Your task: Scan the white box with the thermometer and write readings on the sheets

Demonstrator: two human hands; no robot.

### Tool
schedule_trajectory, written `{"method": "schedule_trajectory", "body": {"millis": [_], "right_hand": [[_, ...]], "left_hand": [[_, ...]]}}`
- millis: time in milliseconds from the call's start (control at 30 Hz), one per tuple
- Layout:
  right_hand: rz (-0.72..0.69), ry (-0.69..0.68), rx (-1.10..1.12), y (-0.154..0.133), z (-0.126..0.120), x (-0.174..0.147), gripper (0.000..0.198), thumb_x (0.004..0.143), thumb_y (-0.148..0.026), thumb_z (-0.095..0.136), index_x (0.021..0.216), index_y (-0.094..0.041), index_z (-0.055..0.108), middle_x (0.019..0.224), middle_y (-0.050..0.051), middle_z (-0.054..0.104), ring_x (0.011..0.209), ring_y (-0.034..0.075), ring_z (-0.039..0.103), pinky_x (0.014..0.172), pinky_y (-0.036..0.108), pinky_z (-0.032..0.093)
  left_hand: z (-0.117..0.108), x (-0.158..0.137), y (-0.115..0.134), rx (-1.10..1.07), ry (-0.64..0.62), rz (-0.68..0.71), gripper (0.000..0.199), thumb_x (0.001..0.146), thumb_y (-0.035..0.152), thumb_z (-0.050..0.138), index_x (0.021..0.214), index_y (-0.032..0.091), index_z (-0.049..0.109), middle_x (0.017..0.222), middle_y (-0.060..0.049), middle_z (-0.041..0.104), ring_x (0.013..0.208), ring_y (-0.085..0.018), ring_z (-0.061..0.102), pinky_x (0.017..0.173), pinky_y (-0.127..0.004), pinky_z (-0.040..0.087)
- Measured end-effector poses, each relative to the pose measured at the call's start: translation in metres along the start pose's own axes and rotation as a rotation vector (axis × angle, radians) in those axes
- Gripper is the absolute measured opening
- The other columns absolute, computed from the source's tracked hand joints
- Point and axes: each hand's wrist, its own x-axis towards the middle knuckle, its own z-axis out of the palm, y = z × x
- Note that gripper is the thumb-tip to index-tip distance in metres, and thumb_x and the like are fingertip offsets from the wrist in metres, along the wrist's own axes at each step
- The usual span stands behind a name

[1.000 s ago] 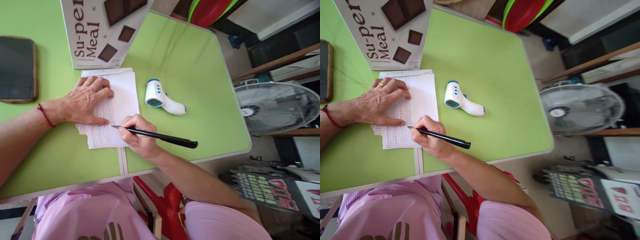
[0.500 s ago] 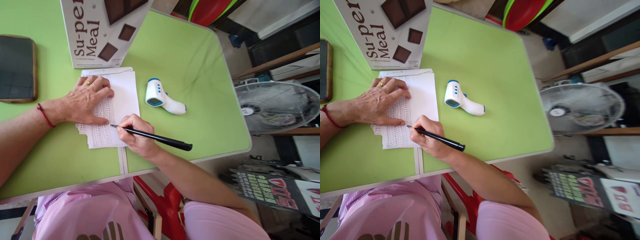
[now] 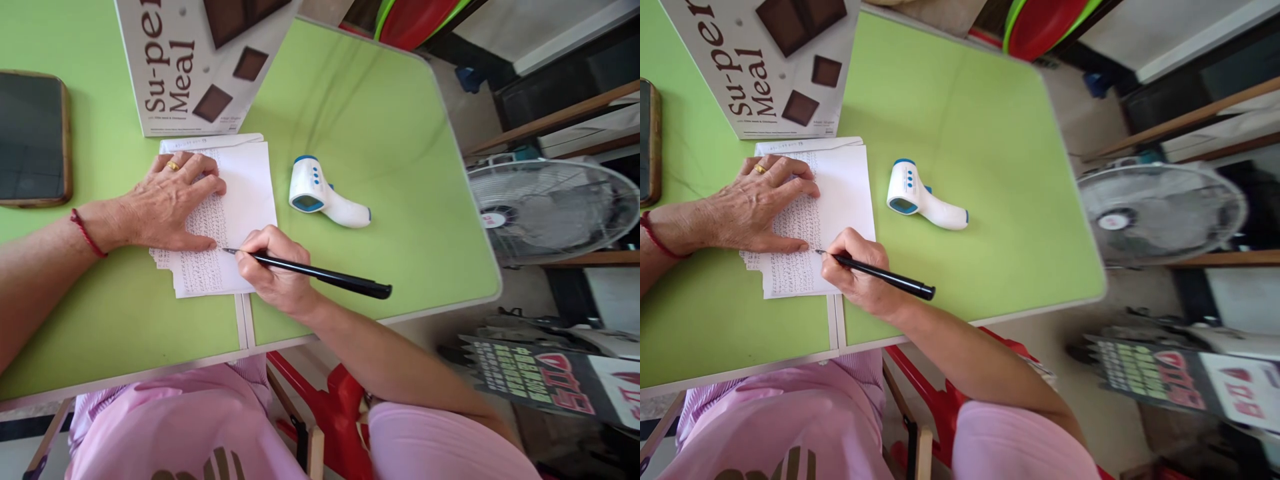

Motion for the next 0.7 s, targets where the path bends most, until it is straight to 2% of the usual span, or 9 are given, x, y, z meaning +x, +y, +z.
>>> {"method": "schedule_trajectory", "body": {"millis": [233,700], "right_hand": [[-0.017,-0.031,0.019,-0.002,-0.0001,0.0017,0.02,0.082,-0.014,0.059,0.071,-0.023,0.045,0.059,-0.007,0.051,0.051,0.006,0.046,0.049,0.021,0.039],[0.026,-0.015,-0.005,-0.0002,-0.0005,0.0005,0.021,0.084,-0.022,0.06,0.071,-0.024,0.043,0.056,-0.007,0.047,0.051,0.008,0.043,0.048,0.023,0.037]], "left_hand": [[-0.0017,0.0002,0.0014,0.029,-0.01,0.007,0.066,0.071,0.055,0.072,0.125,0.022,0.052,0.139,-0.016,0.047,0.121,-0.042,0.044,0.103,-0.059,0.034],[-0.0013,-0.0005,0.0008,0.019,-0.009,-0.005,0.065,0.072,0.057,0.069,0.126,0.023,0.052,0.139,-0.015,0.047,0.122,-0.041,0.045,0.104,-0.059,0.033]]}}
